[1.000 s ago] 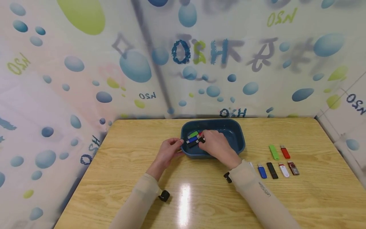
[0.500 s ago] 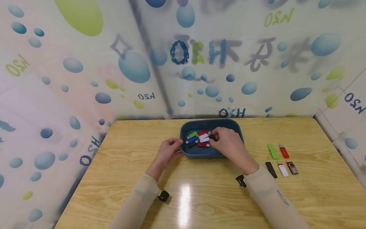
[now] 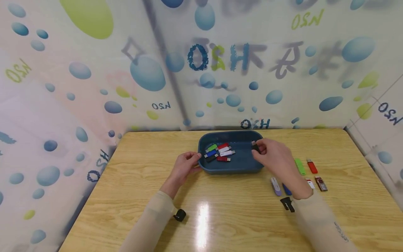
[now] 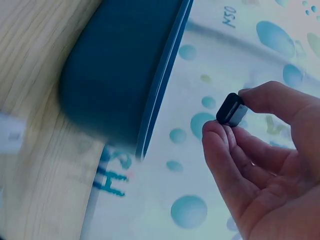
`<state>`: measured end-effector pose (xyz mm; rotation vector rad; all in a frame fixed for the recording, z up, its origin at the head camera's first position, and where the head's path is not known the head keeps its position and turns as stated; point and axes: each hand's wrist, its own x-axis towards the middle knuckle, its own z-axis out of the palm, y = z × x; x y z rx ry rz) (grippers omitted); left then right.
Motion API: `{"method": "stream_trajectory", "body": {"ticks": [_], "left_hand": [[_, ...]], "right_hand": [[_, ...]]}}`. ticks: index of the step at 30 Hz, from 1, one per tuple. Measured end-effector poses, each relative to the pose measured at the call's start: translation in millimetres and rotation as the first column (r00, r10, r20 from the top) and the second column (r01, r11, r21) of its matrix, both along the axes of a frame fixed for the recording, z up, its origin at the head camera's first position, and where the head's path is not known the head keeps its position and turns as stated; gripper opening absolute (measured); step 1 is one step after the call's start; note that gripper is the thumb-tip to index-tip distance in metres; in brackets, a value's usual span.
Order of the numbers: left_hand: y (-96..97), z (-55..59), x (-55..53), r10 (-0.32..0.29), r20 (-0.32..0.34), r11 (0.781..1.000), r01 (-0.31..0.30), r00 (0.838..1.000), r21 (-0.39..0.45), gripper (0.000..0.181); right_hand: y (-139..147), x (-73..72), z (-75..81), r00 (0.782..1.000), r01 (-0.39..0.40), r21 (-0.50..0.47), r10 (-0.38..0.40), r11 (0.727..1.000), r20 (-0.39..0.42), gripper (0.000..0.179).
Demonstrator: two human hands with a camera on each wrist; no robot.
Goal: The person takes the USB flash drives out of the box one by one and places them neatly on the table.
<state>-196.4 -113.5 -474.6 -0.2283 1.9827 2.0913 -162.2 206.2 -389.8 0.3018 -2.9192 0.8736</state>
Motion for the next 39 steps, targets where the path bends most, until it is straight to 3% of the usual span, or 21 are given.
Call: {"method": "stream_trajectory", "body": {"ticks": [9, 26, 39], "left_hand": [[0.7, -1.1, -1.1, 0.009, 0.001, 1.0, -0.009, 1.0, -0.002, 0.029], [0.3, -0.3, -0.8, 0.005, 0.005, 1.0, -0.005, 1.0, -0.016, 0.03], [0.2, 0.1, 1.0, -0.002, -0.007, 1.0, 0.002, 1.0, 0.009, 0.028]], "right_hand": [[31, 7.3, -4.9, 0.998, 0.05, 0.01, -0.051, 0.999, 0.042, 0.041], [69, 0.6, -27.9, 0.993, 0.11, 0.05, -0.112, 0.993, 0.031, 0.04], [93, 4.4, -43.5, 0.985, 0.139, 0.082, -0.147, 0.987, 0.095, 0.044]]}}
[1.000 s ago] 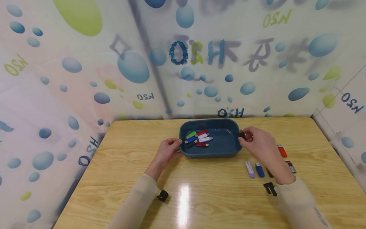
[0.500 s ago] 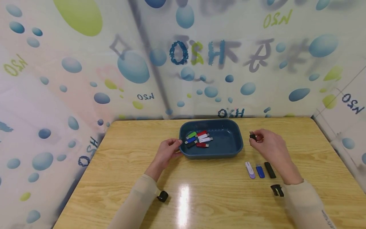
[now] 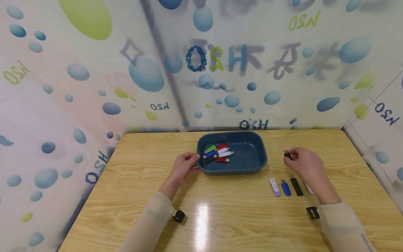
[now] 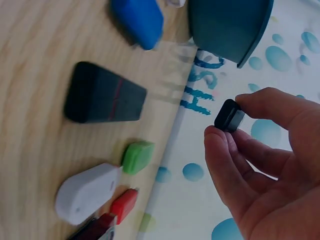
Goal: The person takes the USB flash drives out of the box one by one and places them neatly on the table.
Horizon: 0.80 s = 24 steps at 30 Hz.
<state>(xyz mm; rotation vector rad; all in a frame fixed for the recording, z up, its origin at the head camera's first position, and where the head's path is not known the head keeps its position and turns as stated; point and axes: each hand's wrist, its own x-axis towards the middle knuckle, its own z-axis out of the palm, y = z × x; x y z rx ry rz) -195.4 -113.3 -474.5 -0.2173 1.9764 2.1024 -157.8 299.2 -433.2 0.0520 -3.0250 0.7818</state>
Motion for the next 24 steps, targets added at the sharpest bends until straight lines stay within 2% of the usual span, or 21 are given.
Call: {"method": "stream_trajectory", "body": {"ticks": [7, 16, 24], "left_hand": [[-0.9, -0.7, -0.1, -0.006, -0.007, 1.0, 0.006, 1.0, 0.0, 0.028], [0.2, -1.6, -0.4, 0.0, -0.013, 1.0, 0.0, 1.0, 0.0, 0.028], [0.1, -2.7, -0.8, -0.002, -0.016, 1.0, 0.001, 1.0, -0.005, 0.028]], "right_hand": [[4, 3.0, -6.7, 1.0, -0.011, 0.014, 0.01, 1.0, 0.022, 0.04], [5, 3.3, -17.0, 0.993, -0.03, 0.042, 0.025, 0.999, 0.118, 0.039], [-1, 4.9, -22.7, 0.995, -0.023, 0.061, 0.017, 0.998, 0.095, 0.035]]}}
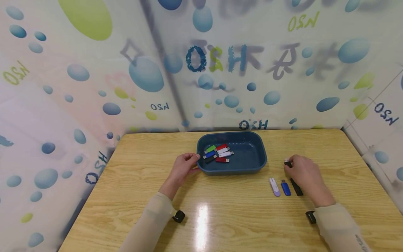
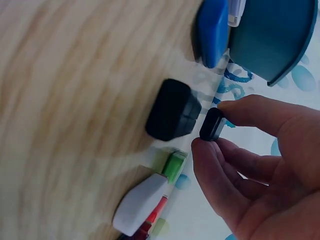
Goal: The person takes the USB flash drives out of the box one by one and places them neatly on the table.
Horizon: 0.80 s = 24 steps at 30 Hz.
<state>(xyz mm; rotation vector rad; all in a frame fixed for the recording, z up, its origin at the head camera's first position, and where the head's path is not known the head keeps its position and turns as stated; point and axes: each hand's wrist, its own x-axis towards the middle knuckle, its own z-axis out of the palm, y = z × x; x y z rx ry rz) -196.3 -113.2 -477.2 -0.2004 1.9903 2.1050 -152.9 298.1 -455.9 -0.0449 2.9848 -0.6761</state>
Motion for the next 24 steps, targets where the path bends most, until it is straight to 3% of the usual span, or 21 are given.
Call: {"method": "stream_trajectory", "body": {"ticks": [7, 24], "left_hand": [[-0.7, 1.7, 1.1, -0.006, 0.004, 1.0, 0.006, 1.0, -0.001, 0.029], [-1.3, 1.3, 0.9, -0.01, -0.004, 1.0, 0.01, 1.0, 0.0, 0.03]], "right_hand": [[-6.9, -0.3, -0.9, 1.0, 0.012, 0.038, -0.013, 0.999, 0.016, 0.022], [-10.6, -1.2, -3.5, 0.999, -0.017, 0.081, 0.015, 0.997, 0.032, 0.021]]}}
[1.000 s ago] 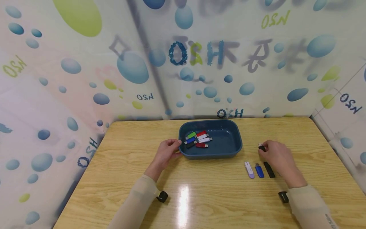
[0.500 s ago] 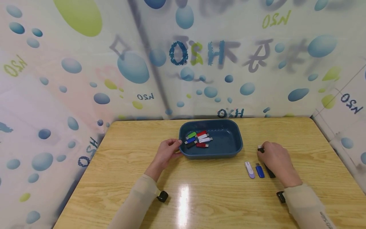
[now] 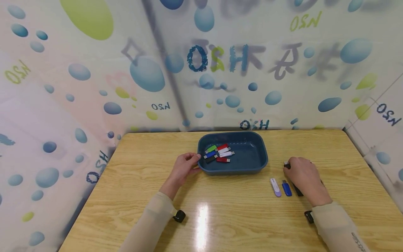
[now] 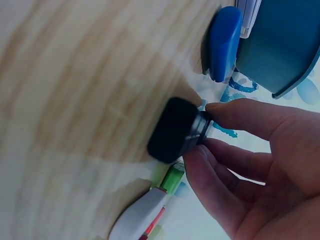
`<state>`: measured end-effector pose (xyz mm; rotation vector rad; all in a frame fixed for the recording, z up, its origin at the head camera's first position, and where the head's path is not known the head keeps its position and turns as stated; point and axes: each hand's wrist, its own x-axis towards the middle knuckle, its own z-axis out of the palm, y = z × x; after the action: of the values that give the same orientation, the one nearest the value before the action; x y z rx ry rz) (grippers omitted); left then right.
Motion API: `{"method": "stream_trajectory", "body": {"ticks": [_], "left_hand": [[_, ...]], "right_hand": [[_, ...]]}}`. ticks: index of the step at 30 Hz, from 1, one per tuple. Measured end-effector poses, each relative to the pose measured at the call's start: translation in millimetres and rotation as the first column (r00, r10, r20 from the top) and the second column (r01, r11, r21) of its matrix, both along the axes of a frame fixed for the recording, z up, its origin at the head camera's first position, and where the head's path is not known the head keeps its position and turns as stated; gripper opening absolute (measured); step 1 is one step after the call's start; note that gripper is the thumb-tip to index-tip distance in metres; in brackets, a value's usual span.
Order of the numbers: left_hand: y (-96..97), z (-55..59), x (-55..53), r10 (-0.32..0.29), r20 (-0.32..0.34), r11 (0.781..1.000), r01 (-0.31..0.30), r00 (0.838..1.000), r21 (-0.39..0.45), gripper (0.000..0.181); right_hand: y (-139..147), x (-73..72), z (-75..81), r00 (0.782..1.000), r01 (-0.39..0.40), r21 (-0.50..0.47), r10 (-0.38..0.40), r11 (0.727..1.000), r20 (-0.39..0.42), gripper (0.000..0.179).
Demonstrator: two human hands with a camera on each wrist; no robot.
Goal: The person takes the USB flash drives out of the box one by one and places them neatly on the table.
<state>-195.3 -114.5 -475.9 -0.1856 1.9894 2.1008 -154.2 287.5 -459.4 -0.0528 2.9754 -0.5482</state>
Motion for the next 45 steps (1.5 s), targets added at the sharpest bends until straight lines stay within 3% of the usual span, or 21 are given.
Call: {"method": "stream_trajectory", "body": {"ticks": [13, 18, 24, 35, 45], "left_hand": [[0.9, -1.2, -0.4, 0.0, 0.0, 1.0, 0.0, 1.0, 0.004, 0.031], [1.3, -0.2, -0.2, 0.0, 0.003, 1.0, 0.0, 1.0, 0.009, 0.03], [0.3, -0.5, -0.2, -0.006, -0.001, 1.0, 0.006, 1.0, 0.016, 0.03], [-0.8, -0.3, 0.0, -0.004, 0.009, 1.0, 0.004, 1.0, 0.013, 0.03], [-0.3, -0.3, -0.4, -0.005, 0.002, 1.0, 0.005, 1.0, 0.006, 0.032]], "right_hand": [[1, 2.0, -1.8, 0.999, -0.021, 0.006, 0.021, 1.0, -0.026, 0.032], [2, 2.9, 0.8, 0.998, -0.011, -0.011, 0.01, 1.0, -0.069, 0.027], [9, 2.6, 7.5, 0.987, 0.007, -0.053, -0.015, 0.999, -0.159, 0.042], [8, 4.5, 12.7, 0.932, 0.016, -0.091, -0.048, 0.996, -0.36, 0.038], [-20, 0.8, 27.0, 0.908, -0.03, -0.136, -0.03, 0.99, -0.417, 0.038]]}}
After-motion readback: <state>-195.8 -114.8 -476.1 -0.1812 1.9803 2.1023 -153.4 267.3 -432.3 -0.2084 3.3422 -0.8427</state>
